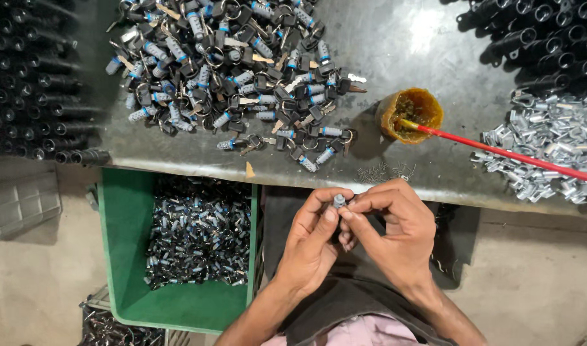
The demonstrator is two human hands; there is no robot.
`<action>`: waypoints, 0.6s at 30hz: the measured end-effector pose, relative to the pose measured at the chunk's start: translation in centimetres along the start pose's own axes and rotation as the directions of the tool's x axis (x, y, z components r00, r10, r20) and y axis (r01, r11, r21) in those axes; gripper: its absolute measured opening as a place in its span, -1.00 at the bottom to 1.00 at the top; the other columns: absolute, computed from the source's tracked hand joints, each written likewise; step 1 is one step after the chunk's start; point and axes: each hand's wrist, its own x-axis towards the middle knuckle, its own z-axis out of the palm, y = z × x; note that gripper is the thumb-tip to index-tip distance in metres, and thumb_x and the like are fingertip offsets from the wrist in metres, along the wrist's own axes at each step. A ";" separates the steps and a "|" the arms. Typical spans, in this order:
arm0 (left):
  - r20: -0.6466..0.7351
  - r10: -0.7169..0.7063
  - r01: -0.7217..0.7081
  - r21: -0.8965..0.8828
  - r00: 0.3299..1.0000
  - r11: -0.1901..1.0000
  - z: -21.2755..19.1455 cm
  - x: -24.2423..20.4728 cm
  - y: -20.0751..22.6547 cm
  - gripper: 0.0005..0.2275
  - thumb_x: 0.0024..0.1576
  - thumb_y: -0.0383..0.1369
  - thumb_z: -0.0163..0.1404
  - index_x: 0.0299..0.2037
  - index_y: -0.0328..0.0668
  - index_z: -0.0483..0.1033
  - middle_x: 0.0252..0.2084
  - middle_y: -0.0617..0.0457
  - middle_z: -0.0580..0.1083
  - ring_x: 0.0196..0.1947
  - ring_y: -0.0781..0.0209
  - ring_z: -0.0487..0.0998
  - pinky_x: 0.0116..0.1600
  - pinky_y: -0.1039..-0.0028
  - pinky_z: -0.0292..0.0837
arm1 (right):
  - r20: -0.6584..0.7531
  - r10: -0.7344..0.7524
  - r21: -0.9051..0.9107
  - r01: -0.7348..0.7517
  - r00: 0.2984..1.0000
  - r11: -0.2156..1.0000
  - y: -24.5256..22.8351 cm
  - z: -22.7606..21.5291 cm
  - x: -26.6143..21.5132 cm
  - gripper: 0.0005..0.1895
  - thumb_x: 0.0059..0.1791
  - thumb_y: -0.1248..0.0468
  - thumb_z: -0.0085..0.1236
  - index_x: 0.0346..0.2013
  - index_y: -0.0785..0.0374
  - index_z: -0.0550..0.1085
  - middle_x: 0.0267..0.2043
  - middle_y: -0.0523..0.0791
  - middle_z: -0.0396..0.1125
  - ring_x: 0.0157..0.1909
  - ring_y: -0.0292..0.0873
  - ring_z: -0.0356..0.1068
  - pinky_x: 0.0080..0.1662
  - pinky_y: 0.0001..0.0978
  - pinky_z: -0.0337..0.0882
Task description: The person repeatedly picks up small lock cylinders and metal pins from a workbench, applies a brown substance to the pins using a red-handled brush, and inserts the pins into the cylinders. The person handles the items one at a time and places the assembled units into a green bin.
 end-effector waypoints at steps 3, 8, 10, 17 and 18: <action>-0.011 0.013 -0.012 0.049 1.000 0.999 -0.2 -0.1 -0.2 -0.73 0.34 -0.30 0.01 0.15 -0.26 0.40 -0.15 0.17 0.41 -0.25 0.41 0.35 -0.12 0.52 0.34 | 0.013 0.025 0.014 -0.026 1.000 1.000 -0.5 -0.1 0.0 -0.83 -0.10 0.57 0.31 -0.26 0.41 0.52 -0.16 -0.04 0.36 -0.19 -0.29 0.46 -0.13 -0.50 0.51; -0.008 -0.007 0.008 0.091 1.000 0.996 -0.4 0.1 0.3 -0.71 0.34 -0.28 0.00 0.15 -0.31 0.45 -0.14 0.14 0.45 -0.25 0.39 0.38 -0.12 0.50 0.38 | 0.081 0.058 0.189 -0.072 0.995 0.979 0.5 -0.8 -0.3 -0.79 -0.08 0.61 0.25 -0.22 0.39 0.45 -0.13 -0.06 0.32 -0.15 -0.26 0.42 -0.09 -0.47 0.52; 0.014 -0.086 0.083 0.134 0.996 0.987 -0.2 0.3 1.1 -0.69 0.35 -0.29 0.01 0.18 -0.37 0.47 -0.16 0.13 0.45 -0.24 0.40 0.39 -0.14 0.50 0.38 | 0.160 0.108 0.410 -0.165 0.981 0.897 1.6 -1.3 -0.2 -0.68 -0.07 0.64 0.24 -0.17 0.33 0.36 -0.12 -0.09 0.26 -0.13 -0.26 0.34 -0.05 -0.44 0.50; 0.026 0.085 -0.087 0.458 0.996 0.885 0.2 1.4 2.7 -0.77 0.28 -0.36 0.03 0.06 -0.27 0.38 -0.18 0.00 0.55 -0.22 0.32 0.55 -0.05 0.49 0.50 | -0.238 0.358 0.702 -0.095 0.903 0.706 2.8 -6.2 2.9 -0.39 0.00 0.51 0.22 0.29 0.18 0.23 -0.22 -0.12 0.27 -0.33 -0.25 0.32 -0.36 -0.51 0.38; 0.031 0.122 -0.122 0.480 0.992 0.869 0.1 2.1 2.4 -0.78 0.29 -0.38 0.04 0.05 -0.30 0.38 -0.17 -0.01 0.54 -0.20 0.32 0.53 -0.04 0.48 0.49 | -0.351 0.192 0.469 -0.005 0.916 0.883 2.8 -6.9 3.4 -0.47 0.06 0.52 0.20 0.29 0.27 0.27 -0.20 -0.12 0.31 -0.30 -0.28 0.34 -0.28 -0.52 0.39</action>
